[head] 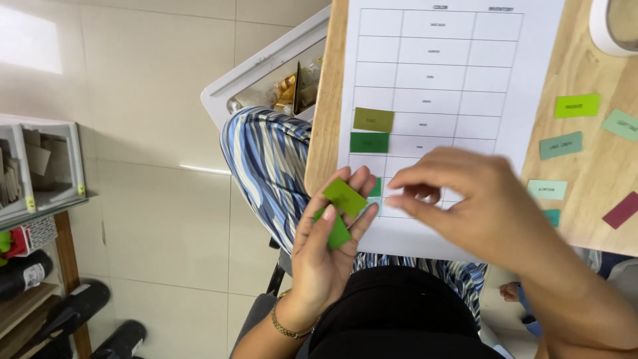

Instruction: Applying adhesive to colored paper swatches and placing them onto a printed chart template.

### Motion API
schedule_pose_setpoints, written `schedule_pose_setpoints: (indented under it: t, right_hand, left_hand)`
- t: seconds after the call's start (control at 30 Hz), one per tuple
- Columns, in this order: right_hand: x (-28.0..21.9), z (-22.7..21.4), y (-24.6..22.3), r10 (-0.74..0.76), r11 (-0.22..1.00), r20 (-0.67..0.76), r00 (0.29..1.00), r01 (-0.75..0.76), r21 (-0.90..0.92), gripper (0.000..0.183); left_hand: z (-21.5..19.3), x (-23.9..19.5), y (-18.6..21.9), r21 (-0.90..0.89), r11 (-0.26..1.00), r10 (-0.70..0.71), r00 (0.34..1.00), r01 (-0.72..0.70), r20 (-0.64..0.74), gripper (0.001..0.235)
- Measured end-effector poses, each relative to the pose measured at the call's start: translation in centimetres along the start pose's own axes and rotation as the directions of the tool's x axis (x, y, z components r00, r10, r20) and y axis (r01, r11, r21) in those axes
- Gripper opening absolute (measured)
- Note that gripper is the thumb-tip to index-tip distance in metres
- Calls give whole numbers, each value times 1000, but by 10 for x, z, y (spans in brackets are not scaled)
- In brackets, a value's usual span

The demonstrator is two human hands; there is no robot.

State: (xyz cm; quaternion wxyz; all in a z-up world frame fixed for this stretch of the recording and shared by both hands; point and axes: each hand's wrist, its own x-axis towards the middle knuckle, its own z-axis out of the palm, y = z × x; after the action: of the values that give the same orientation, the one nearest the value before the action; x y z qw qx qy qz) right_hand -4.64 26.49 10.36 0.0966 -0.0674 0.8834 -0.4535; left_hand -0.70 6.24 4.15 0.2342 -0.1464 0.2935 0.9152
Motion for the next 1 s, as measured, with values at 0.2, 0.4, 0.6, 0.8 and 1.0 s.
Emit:
schedule_pose_setpoints:
  t: [0.2, 0.4, 0.6, 0.8, 1.0]
  right_hand:
    - [-21, 28, 7, -17, 998, -75, 997, 21, 58, 14]
    - [-50, -2, 29, 126, 988, -287, 949, -94, 123, 12]
    - [-70, -28, 68, 228, 972, -487, 843, -223, 70, 16]
    - [-47, -23, 55, 120, 990, -415, 902, -139, -18, 11]
    - [-11, 20, 34, 108, 994, -174, 979, -110, -4, 13]
  left_hand:
    - [13, -1, -21, -5, 1000, -20, 997, 20, 74, 41]
    - [1, -4, -23, 8, 999, 33, 999, -33, -11, 48]
    - [-16, -1, -5, -172, 977, 113, 989, -127, -93, 60]
    - [-26, -1, 3, -301, 923, 226, 971, -241, -83, 62]
    - [-26, 3, -1, -187, 951, 212, 960, -246, -181, 60]
